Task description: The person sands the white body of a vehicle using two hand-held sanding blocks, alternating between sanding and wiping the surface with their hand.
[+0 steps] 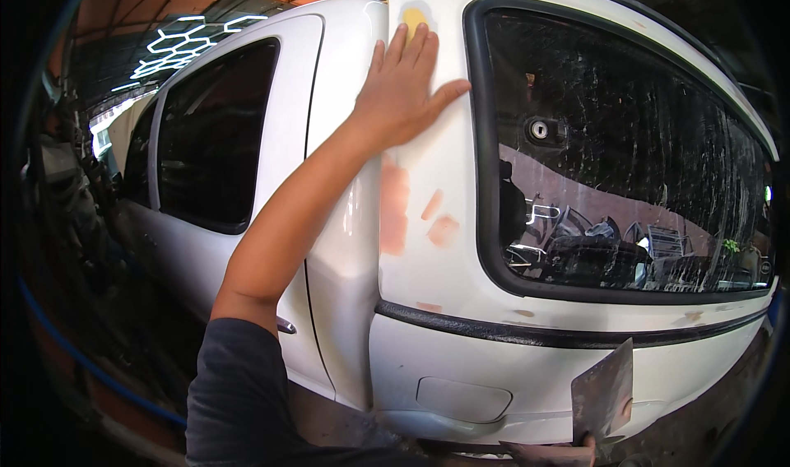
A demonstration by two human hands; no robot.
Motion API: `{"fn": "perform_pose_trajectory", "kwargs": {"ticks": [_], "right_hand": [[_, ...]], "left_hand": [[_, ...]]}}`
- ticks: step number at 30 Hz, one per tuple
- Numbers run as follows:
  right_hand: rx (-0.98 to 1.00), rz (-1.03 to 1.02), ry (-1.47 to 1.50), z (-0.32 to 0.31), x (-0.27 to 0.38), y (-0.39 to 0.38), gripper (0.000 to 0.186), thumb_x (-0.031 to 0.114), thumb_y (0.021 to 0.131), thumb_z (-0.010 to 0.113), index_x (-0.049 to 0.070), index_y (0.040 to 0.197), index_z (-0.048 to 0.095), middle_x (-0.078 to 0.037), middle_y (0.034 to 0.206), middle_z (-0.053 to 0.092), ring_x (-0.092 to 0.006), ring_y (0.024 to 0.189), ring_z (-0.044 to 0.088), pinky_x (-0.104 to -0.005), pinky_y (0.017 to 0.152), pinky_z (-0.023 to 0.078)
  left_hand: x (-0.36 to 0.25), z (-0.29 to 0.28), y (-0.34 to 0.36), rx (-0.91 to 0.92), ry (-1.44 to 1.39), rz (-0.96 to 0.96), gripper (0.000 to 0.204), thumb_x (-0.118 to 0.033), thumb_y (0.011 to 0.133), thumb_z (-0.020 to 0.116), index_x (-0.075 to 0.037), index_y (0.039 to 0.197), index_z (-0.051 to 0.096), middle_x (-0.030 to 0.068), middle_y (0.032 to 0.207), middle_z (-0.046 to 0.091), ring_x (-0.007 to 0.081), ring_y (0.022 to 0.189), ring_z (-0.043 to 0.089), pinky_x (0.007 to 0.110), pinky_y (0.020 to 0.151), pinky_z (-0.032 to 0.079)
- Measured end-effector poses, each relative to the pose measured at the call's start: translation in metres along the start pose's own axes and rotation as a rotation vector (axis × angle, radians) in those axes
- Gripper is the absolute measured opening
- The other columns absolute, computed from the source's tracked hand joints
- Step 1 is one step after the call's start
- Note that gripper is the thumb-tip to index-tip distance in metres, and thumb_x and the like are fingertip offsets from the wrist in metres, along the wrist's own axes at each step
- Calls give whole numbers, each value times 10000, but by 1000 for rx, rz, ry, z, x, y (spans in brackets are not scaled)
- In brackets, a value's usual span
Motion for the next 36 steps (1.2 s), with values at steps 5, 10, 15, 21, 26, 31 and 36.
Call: {"fn": "perform_pose_trajectory", "kwargs": {"ticks": [5, 10, 15, 21, 26, 31, 36], "right_hand": [[-8, 10, 18, 3, 2, -1, 911, 35, 656, 788, -139, 1432, 344, -249, 1244, 568, -339, 1088, 601, -447, 1006, 454], [-5, 18, 23, 7, 1, -6, 914, 29, 642, 775, -129, 1434, 346, -248, 1207, 584, -329, 1023, 597, -440, 965, 444], [-30, 33, 9, 10, 2, -10, 895, 28, 649, 750, -114, 1439, 353, -237, 1157, 606, -272, 889, 578, -380, 832, 433], [-66, 44, -9, 15, 4, -16, 874, 28, 657, 719, -97, 1445, 362, -225, 1098, 632, -203, 729, 556, -308, 672, 421], [-100, 51, -23, 20, 8, -22, 858, 28, 664, 694, -82, 1450, 369, -215, 1048, 654, -146, 596, 537, -247, 538, 410], [-76, 33, -30, 12, 7, -33, 840, 13, 662, 682, -124, 1426, 362, -260, 1148, 611, -270, 894, 591, -311, 734, 490], [-6, -21, 16, 15, 8, -35, 870, 26, 654, 739, -148, 1415, 356, -271, 1205, 589, -351, 1056, 625, -421, 948, 490]], "left_hand": [[-6, -1, -28, 33, 28, 16, 744, -550, 1010, 360, -23, 1528, 272, 129, 1615, 217, 308, 1514, 87, 440, 1225, 59], [46, 5, 15, 30, -29, -18, 714, -529, 1022, 324, -40, 1539, 260, 116, 1619, 215, 296, 1515, 88, 424, 1226, 59], [56, 10, 53, -5, -83, 36, 693, -526, 1019, 317, -67, 1536, 287, 83, 1619, 228, 279, 1509, 114, 404, 1230, 79], [40, 7, 47, -19, 1, 224, 641, -511, 1024, 307, -127, 1537, 309, 47, 1613, 250, 255, 1507, 121, 400, 1233, 93], [60, 2, 23, -26, 58, 200, 594, -455, 1021, 319, -165, 1539, 308, -5, 1617, 240, 223, 1510, 111, 390, 1239, 92], [76, 0, 5, 5, 59, 157, 585, -453, 1012, 320, -202, 1540, 307, -51, 1619, 222, 198, 1512, 99, 385, 1243, 89], [78, -4, -17, 39, -1, 157, 577, -460, 1018, 313, -210, 1538, 313, -58, 1616, 230, 199, 1514, 89, 403, 1243, 77]]}}
Point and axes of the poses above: each hand's wrist, its own y-axis towards the middle knuckle, its own z-axis out of the palm, x = y × z, the point moved 10 cm from there along y, towards the middle knuckle
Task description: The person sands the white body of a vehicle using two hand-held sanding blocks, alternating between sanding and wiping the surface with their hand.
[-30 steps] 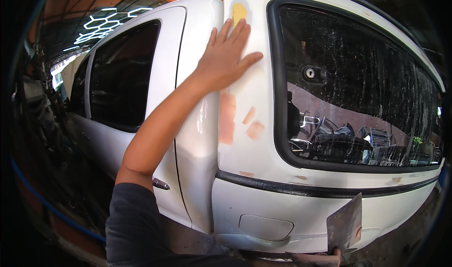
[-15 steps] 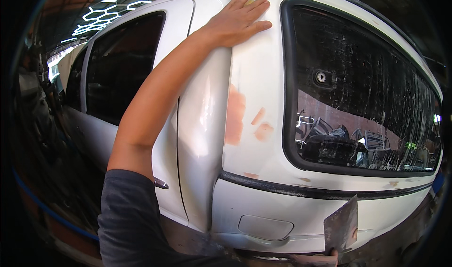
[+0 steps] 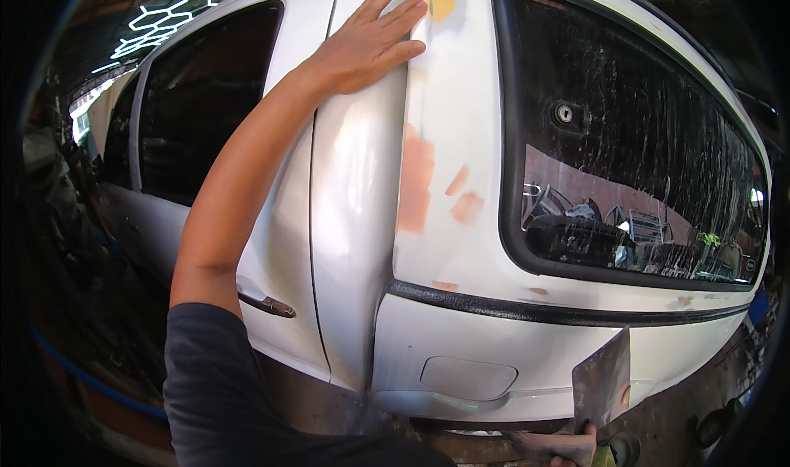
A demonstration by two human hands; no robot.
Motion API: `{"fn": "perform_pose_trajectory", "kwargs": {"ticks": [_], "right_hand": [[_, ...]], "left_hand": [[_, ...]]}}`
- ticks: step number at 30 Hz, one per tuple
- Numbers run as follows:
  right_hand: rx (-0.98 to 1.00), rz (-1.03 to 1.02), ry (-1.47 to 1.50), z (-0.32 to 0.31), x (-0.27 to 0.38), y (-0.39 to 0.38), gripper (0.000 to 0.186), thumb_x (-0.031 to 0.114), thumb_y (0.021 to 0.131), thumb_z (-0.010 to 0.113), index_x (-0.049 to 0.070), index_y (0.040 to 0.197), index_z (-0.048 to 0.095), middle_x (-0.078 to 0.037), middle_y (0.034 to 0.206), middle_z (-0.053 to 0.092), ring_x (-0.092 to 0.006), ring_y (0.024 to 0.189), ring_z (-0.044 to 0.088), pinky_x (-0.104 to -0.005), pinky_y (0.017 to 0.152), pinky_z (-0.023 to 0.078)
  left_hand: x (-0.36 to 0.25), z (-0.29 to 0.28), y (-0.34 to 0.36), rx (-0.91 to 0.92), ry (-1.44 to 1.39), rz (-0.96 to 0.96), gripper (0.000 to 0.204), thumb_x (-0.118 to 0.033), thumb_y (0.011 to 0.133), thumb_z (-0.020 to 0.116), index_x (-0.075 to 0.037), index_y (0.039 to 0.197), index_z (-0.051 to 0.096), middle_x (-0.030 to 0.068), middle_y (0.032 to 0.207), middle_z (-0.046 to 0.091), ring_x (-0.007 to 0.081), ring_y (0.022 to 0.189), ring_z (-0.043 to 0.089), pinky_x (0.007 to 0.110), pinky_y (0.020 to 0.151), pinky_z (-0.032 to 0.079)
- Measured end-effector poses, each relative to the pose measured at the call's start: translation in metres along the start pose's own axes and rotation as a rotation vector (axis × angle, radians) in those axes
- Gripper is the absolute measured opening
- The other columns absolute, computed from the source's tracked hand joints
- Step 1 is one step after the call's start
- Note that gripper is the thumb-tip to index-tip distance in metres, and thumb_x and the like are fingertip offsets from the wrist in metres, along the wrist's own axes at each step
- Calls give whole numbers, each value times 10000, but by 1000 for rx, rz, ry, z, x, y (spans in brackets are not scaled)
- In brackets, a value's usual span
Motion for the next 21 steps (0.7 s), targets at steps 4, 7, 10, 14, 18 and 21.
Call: {"fn": "perform_pose_trajectory", "kwargs": {"ticks": [4, 7, 10, 14, 18, 21], "right_hand": [[77, -51, 38, 17, 7, 1, 865, 24, 661, 760, -161, 1405, 360, -268, 1220, 588, -348, 1064, 617, -469, 1017, 447], [61, 0, 60, 35, 3, -9, 845, -5, 670, 734, -168, 1406, 352, -264, 1224, 584, -346, 1078, 611, -470, 1031, 434], [127, 95, 40, 38, -20, -15, 871, -31, 668, 715, -161, 1435, 321, -231, 1221, 586, -319, 1090, 610, -436, 1035, 431], [224, 234, -10, 74, -34, -30, 838, -69, 711, 642, -150, 1464, 283, -204, 1183, 605, -278, 1080, 618, -373, 979, 470], [373, 285, -164, 94, -53, -42, 775, -82, 751, 600, -119, 1470, 314, -181, 1336, 542, -264, 1136, 602, -344, 979, 469], [575, 267, -423, 141, -45, -52, 681, -32, 810, 593, -56, 1461, 394, -166, 1458, 460, -271, 1273, 518, -350, 1019, 441]], "left_hand": [[-5, -15, -28, -31, -47, -31, 583, -444, 1024, 331, -145, 1524, 340, 13, 1597, 290, 260, 1507, 125, 418, 1228, 113], [-6, -53, -80, -272, -349, -92, 597, -395, 1010, 389, -45, 1493, 377, 116, 1554, 371, 338, 1478, 204, 432, 1196, 179], [-49, -73, -168, -477, -618, -218, 607, -392, 1001, 358, 33, 1431, 417, 187, 1456, 456, 360, 1383, 345, 448, 1143, 256], [-162, -53, -290, -480, -1292, -357, 634, -465, 1027, 310, 62, 1336, 481, 239, 1306, 542, 355, 1222, 511, 475, 1026, 395], [-284, -18, -334, 115, -1940, -475, 610, -460, 1043, 339, 32, 1382, 461, 205, 1329, 541, 318, 1244, 508, 440, 1050, 386], [-319, -20, -348, 325, -2268, -533, 586, -412, 1045, 370, 30, 1428, 411, 185, 1410, 481, 290, 1301, 457, 421, 1078, 363]]}}
Point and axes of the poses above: each hand's wrist, its own y-axis towards the middle knuckle, its own z-axis out of the palm, x = y × z, the point moved 10 cm from there along y, towards the middle knuckle
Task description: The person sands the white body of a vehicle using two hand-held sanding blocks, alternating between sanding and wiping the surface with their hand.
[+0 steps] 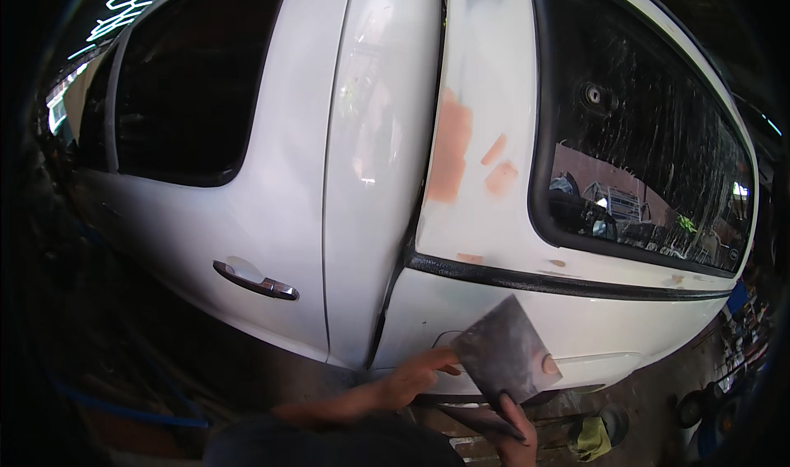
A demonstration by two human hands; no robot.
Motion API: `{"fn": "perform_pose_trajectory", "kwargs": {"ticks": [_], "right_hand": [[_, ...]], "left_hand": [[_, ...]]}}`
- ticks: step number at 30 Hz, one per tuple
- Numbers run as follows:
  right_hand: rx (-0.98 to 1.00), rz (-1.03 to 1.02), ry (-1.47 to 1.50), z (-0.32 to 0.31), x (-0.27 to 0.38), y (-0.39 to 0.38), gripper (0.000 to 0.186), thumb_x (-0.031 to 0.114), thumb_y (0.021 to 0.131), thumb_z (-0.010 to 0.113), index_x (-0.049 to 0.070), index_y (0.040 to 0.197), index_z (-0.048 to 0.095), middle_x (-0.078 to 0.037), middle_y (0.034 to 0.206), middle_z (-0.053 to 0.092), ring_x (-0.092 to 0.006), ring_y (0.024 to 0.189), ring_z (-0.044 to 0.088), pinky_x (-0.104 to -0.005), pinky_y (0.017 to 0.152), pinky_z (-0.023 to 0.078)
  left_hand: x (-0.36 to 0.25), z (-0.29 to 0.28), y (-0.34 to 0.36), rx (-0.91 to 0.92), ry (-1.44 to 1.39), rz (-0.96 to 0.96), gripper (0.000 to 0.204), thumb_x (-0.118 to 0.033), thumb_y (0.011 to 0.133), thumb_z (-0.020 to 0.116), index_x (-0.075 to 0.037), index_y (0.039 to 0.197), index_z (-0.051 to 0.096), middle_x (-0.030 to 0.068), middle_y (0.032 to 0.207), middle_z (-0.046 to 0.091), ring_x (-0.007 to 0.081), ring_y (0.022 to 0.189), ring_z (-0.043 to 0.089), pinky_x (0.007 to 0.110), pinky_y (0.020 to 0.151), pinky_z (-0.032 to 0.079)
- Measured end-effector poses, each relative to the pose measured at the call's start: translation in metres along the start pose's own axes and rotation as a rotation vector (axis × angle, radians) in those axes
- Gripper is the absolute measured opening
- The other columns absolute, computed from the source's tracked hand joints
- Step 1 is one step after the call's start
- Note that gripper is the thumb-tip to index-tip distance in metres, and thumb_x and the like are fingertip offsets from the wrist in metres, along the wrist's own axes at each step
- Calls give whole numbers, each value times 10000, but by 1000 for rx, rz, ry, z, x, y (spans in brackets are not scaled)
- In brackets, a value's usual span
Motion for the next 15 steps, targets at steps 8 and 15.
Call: {"fn": "perform_pose_trajectory", "kwargs": {"ticks": [8, 15], "right_hand": [[177, -49, -16, 69, -35, 9, 755, -115, 791, 658, 11, 1482, 381, -178, 1307, 580, -291, 1200, 584, -409, 1031, 447], [481, -159, -31, 126, 6, 18, 618, -199, 825, 530, 33, 1397, 502, -207, 1407, 507, -301, 1273, 539, -391, 1037, 444]], "left_hand": [[53, -13, -43, -85, -168, -608, 539, -356, 1035, 463, -17, 1445, 375, 110, 1440, 454, 208, 1309, 449, 384, 1066, 383], [-30, -79, -54, -615, -585, -48, 489, -313, 1027, 505, -30, 1406, 381, 119, 1321, 542, 264, 1235, 544, 472, 1033, 456]]}}
Point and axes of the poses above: each hand's wrist, its own y-axis towards the middle knuckle, its own z-axis out of the palm, x = y × z, the point moved 10 cm from there along y, towards the middle knuckle
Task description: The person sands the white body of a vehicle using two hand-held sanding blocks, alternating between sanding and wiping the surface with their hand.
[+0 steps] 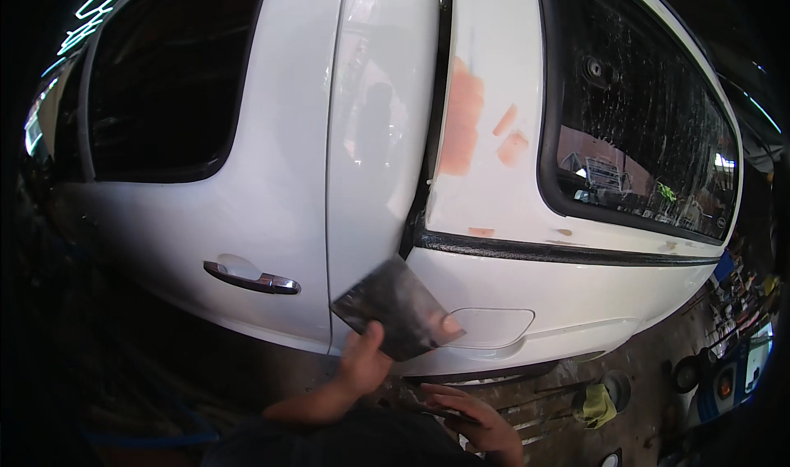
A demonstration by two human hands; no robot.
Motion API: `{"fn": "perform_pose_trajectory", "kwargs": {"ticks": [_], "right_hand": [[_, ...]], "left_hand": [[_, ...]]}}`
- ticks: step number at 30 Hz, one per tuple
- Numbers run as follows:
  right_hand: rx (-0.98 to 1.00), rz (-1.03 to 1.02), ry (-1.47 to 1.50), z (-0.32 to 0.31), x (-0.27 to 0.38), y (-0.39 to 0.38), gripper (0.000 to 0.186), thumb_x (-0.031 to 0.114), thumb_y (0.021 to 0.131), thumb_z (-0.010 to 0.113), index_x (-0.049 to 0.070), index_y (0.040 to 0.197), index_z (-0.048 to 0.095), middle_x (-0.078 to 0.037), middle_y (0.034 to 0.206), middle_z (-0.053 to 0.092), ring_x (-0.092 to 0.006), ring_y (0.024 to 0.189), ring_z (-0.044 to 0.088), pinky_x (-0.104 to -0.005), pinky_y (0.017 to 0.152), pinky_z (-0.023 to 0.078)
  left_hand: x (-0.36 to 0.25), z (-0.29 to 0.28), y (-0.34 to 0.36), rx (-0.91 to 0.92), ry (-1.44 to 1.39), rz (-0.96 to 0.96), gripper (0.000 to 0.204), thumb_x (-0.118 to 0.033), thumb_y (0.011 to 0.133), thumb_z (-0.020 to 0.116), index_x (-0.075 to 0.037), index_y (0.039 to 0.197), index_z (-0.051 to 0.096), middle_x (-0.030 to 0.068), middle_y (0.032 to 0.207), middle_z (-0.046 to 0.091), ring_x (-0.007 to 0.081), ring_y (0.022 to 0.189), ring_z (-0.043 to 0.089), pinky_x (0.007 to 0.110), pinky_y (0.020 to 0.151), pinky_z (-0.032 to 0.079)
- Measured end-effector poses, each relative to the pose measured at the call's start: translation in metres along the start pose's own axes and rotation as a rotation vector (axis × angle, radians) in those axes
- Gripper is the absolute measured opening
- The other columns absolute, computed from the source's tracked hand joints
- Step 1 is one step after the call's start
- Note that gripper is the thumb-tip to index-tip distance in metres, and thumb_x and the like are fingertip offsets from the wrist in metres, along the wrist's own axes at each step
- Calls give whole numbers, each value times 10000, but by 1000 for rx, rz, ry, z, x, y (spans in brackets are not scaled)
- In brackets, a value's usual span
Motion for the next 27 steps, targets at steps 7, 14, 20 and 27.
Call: {"fn": "perform_pose_trajectory", "kwargs": {"ticks": [7, 14, 20, 27], "right_hand": [[-198, -120, -323, -35, 33, -2, 562, -188, 778, 553, 25, 1298, 579, -210, 1335, 566, -338, 1249, 551, -420, 1016, 450], [-553, -487, -1262, -44, 137, 11, 509, -82, 737, 648, 86, 1217, 614, -189, 1247, 603, -372, 1094, 584, -478, 932, 453], [-513, -522, -1620, -28, 148, 46, 364, 131, 811, 656, 176, 1172, 671, -100, 1258, 614, -316, 1141, 559, -485, 953, 427], [-439, -453, -1579, -21, 119, 43, 369, 141, 774, 677, 165, 1142, 691, -90, 1238, 616, -306, 1124, 566, -468, 940, 438]], "left_hand": [[-50, -16, 3, -147, 20, 226, 375, -150, 1013, 531, -20, 1348, 423, 117, 1269, 574, 236, 1191, 569, 415, 1034, 460], [-72, 19, 23, -110, 96, 310, 456, -99, 989, 542, -28, 1397, 350, 127, 1269, 535, 235, 1146, 577, 420, 931, 533], [-85, 33, 23, -77, 301, 463, 514, -56, 963, 559, -27, 1423, 331, 116, 1320, 499, 216, 1168, 539, 403, 1014, 449], [-94, 27, 12, -181, 466, 569, 483, -53, 938, 595, 0, 1379, 404, 101, 1288, 533, 206, 1157, 523, 372, 1008, 421]]}}
Point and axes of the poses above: each hand's wrist, its own y-axis towards the middle knuckle, its own z-axis out of the palm, x = y × z, the point moved 10 cm from there along y, towards the middle knuckle
